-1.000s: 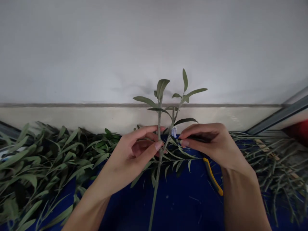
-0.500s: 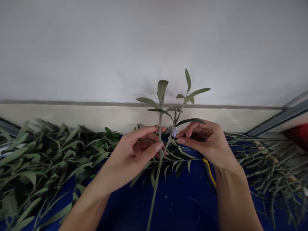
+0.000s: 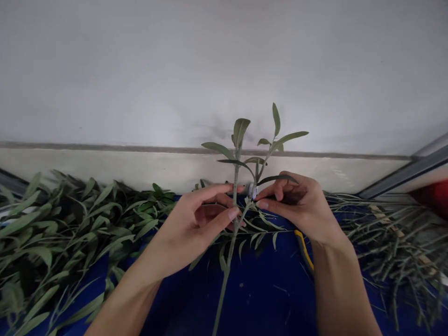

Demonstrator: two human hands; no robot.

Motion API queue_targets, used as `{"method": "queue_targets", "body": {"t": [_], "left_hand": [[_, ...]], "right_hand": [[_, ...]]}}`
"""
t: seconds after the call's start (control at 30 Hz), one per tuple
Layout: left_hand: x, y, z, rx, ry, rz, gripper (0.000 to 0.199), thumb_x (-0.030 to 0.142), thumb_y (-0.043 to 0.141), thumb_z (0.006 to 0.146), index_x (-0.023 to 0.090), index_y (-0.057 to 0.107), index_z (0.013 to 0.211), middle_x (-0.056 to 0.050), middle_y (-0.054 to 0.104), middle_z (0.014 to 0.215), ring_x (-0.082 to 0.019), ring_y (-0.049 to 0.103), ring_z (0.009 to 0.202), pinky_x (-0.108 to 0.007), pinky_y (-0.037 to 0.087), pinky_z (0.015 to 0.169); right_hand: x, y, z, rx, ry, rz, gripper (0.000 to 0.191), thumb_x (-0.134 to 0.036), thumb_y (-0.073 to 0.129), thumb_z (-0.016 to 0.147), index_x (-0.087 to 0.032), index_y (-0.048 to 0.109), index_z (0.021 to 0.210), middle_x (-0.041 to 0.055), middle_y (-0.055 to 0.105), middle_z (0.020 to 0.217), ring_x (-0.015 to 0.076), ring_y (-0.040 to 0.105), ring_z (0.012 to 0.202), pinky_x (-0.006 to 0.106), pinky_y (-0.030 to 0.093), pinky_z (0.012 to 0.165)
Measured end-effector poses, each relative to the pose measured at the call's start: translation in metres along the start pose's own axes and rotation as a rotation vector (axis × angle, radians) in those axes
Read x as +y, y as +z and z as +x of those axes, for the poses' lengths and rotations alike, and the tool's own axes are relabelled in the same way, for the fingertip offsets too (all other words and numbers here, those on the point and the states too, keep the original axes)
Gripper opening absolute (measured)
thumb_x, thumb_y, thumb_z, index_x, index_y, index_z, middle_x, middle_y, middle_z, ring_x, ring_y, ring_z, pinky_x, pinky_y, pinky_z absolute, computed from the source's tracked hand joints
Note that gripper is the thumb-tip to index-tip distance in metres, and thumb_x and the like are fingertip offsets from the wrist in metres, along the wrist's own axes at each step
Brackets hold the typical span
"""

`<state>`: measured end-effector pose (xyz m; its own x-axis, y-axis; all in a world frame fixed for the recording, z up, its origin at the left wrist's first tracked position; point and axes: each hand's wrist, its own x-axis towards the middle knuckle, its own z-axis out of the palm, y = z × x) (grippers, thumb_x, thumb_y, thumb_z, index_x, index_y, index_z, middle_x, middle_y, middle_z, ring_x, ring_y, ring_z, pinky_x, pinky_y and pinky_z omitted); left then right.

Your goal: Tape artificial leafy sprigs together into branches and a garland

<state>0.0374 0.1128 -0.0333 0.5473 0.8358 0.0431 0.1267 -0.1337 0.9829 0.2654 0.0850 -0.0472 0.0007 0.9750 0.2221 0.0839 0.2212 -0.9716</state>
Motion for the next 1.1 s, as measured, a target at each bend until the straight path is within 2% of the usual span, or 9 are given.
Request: {"method": "queue_targets", "body": {"t": [0.1,0.2,0.4,0.53,0.7,0.87,1.0,1.1], "left_hand": [[-0.001,0.001,0.000,-0.034,-0.019,-0.036,0.034,0.032,0.071,0.093,0.024,0.069,0.127,-0.003,0.073,0.095,-0.018,0.074,0.082,-0.026,0.062,0.077],[-0.001,0.001,0.000,-0.043,-0.062,-0.028,0.035,0.033,0.073,0.091,0.024,0.071,0.125,-0.003,0.075,0.093,-0.019,0.075,0.082,-0.027,0.062,0.076],[-0.001,-0.001,-0.001,-0.051,-0.109,0.045,0.038,0.039,0.076,0.089,0.027,0.073,0.125,-0.002,0.078,0.090,-0.019,0.073,0.082,-0.027,0.059,0.073],[-0.002,-0.002,-0.001,-0.047,-0.129,0.040,0.038,0.039,0.077,0.087,0.027,0.074,0.122,-0.002,0.077,0.085,-0.019,0.071,0.078,-0.027,0.057,0.069],[-0.005,-0.004,0.000,-0.048,-0.096,0.034,0.037,0.037,0.077,0.087,0.027,0.074,0.123,-0.001,0.076,0.083,-0.018,0.070,0.076,-0.027,0.057,0.070],[-0.007,-0.007,0.002,-0.086,-0.106,0.002,0.037,0.034,0.076,0.089,0.025,0.073,0.124,-0.001,0.077,0.082,-0.017,0.072,0.075,-0.026,0.058,0.070],[-0.006,-0.007,0.001,-0.080,-0.116,0.028,0.036,0.033,0.076,0.088,0.025,0.074,0.123,-0.001,0.076,0.082,-0.016,0.071,0.074,-0.024,0.057,0.068],[-0.007,-0.007,0.000,-0.077,-0.110,0.027,0.034,0.032,0.076,0.088,0.025,0.075,0.122,0.000,0.075,0.080,-0.015,0.070,0.073,-0.022,0.056,0.067]], "right_hand": [[0.000,-0.004,0.000,-0.031,0.028,-0.021,0.052,-0.027,0.093,0.069,-0.024,0.041,0.066,0.0055,0.077,0.080,0.0210,0.074,0.078,0.028,0.056,0.062],[0.000,-0.007,-0.001,-0.062,0.089,-0.054,0.050,-0.029,0.095,0.065,-0.022,0.046,0.066,0.0027,0.073,0.072,0.0190,0.073,0.073,0.024,0.051,0.054],[0.000,-0.007,-0.001,-0.114,0.127,-0.020,0.033,-0.026,0.094,0.068,-0.020,0.062,0.075,0.0019,0.074,0.079,0.0182,0.075,0.079,0.025,0.060,0.067],[0.002,-0.005,0.000,-0.113,0.138,-0.008,0.032,-0.026,0.092,0.070,-0.020,0.060,0.072,0.0024,0.075,0.078,0.0185,0.075,0.077,0.027,0.061,0.067],[0.005,-0.004,0.002,-0.136,0.141,0.071,0.030,-0.017,0.094,0.065,-0.020,0.066,0.077,0.0007,0.075,0.079,0.0173,0.075,0.079,0.025,0.061,0.069],[0.005,-0.003,0.001,-0.142,0.137,0.088,0.030,-0.016,0.090,0.070,-0.021,0.060,0.071,0.0009,0.076,0.076,0.0162,0.074,0.076,0.025,0.061,0.068],[0.007,-0.003,0.002,-0.145,0.177,0.125,0.037,-0.014,0.094,0.061,-0.019,0.059,0.068,0.0028,0.077,0.076,0.0170,0.075,0.074,0.024,0.060,0.065],[0.011,-0.003,0.002,-0.144,0.199,0.140,0.033,-0.014,0.095,0.061,-0.018,0.064,0.072,0.0036,0.078,0.077,0.0174,0.075,0.073,0.025,0.061,0.065]]}}
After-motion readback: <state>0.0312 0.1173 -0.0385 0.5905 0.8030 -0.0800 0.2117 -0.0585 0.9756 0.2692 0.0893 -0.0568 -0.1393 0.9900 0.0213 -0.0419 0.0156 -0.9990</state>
